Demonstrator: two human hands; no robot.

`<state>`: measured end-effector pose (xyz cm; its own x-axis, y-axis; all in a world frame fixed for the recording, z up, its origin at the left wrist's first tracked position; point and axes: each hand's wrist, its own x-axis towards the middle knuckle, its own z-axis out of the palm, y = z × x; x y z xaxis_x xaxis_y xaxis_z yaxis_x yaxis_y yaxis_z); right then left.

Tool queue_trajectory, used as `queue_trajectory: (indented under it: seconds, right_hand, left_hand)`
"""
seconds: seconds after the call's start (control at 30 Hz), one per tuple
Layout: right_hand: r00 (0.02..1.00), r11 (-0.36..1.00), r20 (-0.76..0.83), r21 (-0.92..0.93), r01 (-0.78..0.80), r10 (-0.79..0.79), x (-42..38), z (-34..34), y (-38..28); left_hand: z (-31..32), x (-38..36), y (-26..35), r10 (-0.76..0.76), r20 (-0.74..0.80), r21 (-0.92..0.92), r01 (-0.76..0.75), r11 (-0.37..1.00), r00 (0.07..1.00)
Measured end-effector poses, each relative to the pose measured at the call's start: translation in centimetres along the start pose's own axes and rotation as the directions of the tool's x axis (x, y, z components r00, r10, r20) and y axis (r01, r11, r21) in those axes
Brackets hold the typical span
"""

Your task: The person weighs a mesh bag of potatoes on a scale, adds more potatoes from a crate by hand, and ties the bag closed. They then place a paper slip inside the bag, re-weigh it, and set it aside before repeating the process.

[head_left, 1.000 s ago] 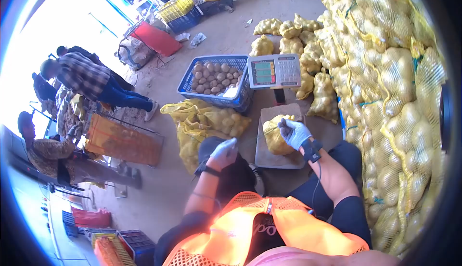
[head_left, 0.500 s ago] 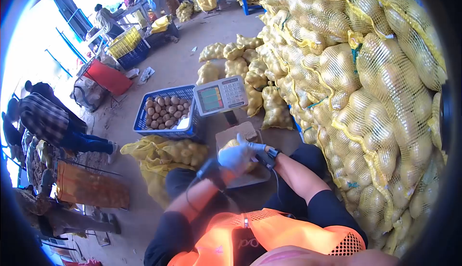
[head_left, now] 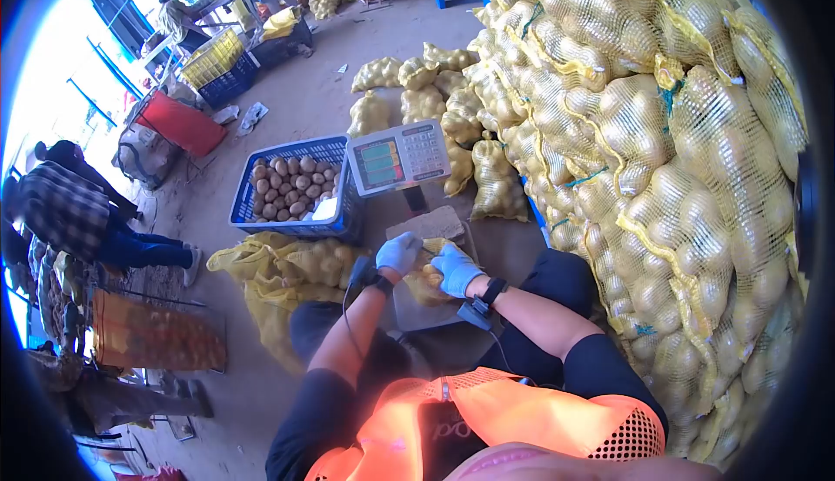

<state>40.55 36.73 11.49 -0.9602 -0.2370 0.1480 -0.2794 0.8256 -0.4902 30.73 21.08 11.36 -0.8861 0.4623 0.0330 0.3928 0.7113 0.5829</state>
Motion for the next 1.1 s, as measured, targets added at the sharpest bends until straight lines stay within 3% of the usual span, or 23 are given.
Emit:
queue_trajectory:
  seconds: [0.1, 0.13, 0.17, 0.2, 0.23, 0.27, 0.3, 0.33, 0.4, 0.43, 0.5, 0.53, 0.57, 0.63, 0.7, 0.77, 0.83, 0.9, 0.97, 1.0, 1.03, 1.07, 1.1]
  right_hand:
    - [0.976, 0.975, -0.107, 0.133, -0.177, 0.191, 0.1, -3.7, -2.5]
    - [0.953, 0.927, -0.133, 0.301, -0.223, 0.272, 0.3, -2.6, -1.2]
    - [0.952, 0.928, -0.144, 0.3, -0.219, 0.271, 0.7, -1.7, 0.2]
    - [0.904, 0.808, -0.114, 0.504, -0.304, 0.412, 1.1, -1.1, 1.0]
    - [0.843, 0.633, -0.049, 0.685, -0.362, 0.535, 1.4, -0.7, 1.5]
    - [0.798, 0.527, 0.162, 0.672, -0.52, 0.581, 1.7, -0.7, 2.3]
    - [0.803, 0.529, 0.155, 0.679, -0.509, 0.575, 1.7, -1.1, 2.0]
    - [0.733, 0.232, 0.329, 0.803, -0.549, 0.595, 1.4, -1.5, 1.1]
    - [0.591, -0.365, 0.613, 0.789, -0.494, 0.525, 1.3, -0.9, 0.7]
    - [0.588, -0.366, 0.613, 0.789, -0.493, 0.528, 1.3, -0.5, 0.9]
    - [0.597, -0.601, 0.648, 0.733, -0.32, 0.472, 1.5, -0.6, 1.5]
    - [0.733, -0.483, 0.57, 0.793, -0.372, 0.371, 1.1, -2.2, 1.1]
    - [0.734, -0.478, 0.559, 0.802, -0.359, 0.385, 0.8, -3.6, 0.6]
    - [0.762, -0.476, 0.636, 0.712, -0.516, 0.126, 0.8, -6.3, -0.3]
    - [0.759, -0.259, 0.644, 0.752, -0.606, 0.096, 0.2, -7.0, -0.4]
    - [0.859, 0.021, 0.479, 0.871, -0.49, 0.182, -0.8, -6.9, -1.5]
    - [0.808, 0.129, 0.553, 0.803, -0.582, 0.204, -0.7, -6.8, -1.2]
    - [0.816, 0.269, 0.543, 0.771, -0.578, 0.198, -0.9, -8.1, -2.1]
    - [0.825, 0.363, 0.549, 0.748, -0.556, 0.132, -0.8, -7.2, -1.0]
    - [0.855, 0.284, 0.504, 0.807, -0.517, 0.124, -0.7, -5.4, -0.2]
    - [0.863, 0.347, 0.484, 0.792, -0.502, 0.143, -0.5, -2.2, 1.6]
    - [0.888, 0.679, 0.449, 0.622, -0.389, 0.097, 0.2, -0.7, 2.8]
    - [0.881, 0.72, 0.422, 0.542, -0.433, 0.212, 0.0, -0.1, 2.0]
  left_hand:
    - [-0.2, -0.5, -3.1, -0.078, -0.12, -0.03, 0.075, 0.997, 0.99]
    - [-2.0, -2.0, -1.9, -0.149, -0.083, -0.03, 0.147, 0.989, 0.985]
    - [-2.5, -3.6, -2.4, -0.17, -0.068, -0.012, 0.17, 0.985, 0.983]
    - [-1.8, -5.7, -3.6, -0.057, -0.081, -0.079, 0.051, 0.996, 0.995]
    - [-1.6, -7.9, -3.7, -0.156, 0.062, -0.024, 0.157, 0.987, 0.986]
    - [-1.4, -10.6, -2.5, -0.087, 0.052, -0.045, 0.09, 0.995, 0.995]
    - [0.6, -13.1, -3.0, -0.145, 0.129, -0.261, 0.175, 0.949, 0.981]
    - [0.0, -15.1, -0.1, 0.046, 0.095, -0.13, -0.033, 0.991, 0.994]
    - [-0.9, -16.6, 6.6, 0.089, 0.204, 0.108, -0.113, 0.988, 0.975]
    - [-0.8, -16.2, 8.4, 0.091, 0.207, 0.106, -0.114, 0.988, 0.974]
    - [-0.8, -14.4, 11.1, 0.283, 0.207, 0.148, -0.316, 0.937, 0.936]
    - [-1.2, -13.0, 11.8, 0.327, 0.203, 0.191, -0.365, 0.911, 0.923]
    - [-1.8, -11.6, 12.6, 0.373, 0.206, 0.232, -0.416, 0.879, 0.905]
    - [-4.5, -8.4, 14.5, 0.351, 0.163, 0.202, -0.379, 0.903, 0.922]
    - [-5.7, -5.7, 13.6, 0.291, 0.006, 0.263, -0.282, 0.923, 0.957]
    - [-4.5, -2.5, 9.9, 0.281, 0.037, 0.119, -0.283, 0.952, 0.959]
    - [-2.6, -0.7, 6.8, 0.413, -0.04, -0.024, -0.415, 0.91, 0.91]
    - [-0.7, 0.0, 4.3, 0.348, 0.008, -0.436, -0.31, 0.845, 0.937]
    - [-0.5, -0.6, 4.4, 0.143, 0.075, -0.596, -0.071, 0.8, 0.987]
    - [-0.6, -1.0, 4.5, 0.126, 0.075, -0.598, -0.057, 0.8, 0.989]
    - [-0.5, -1.3, 4.5, 0.12, 0.074, -0.601, -0.052, 0.798, 0.99]
    - [0.2, -1.2, 3.4, 0.133, 0.091, -0.566, -0.058, 0.822, 0.987]
    - [1.2, -0.7, 2.4, 0.15, 0.105, -0.53, -0.072, 0.845, 0.983]
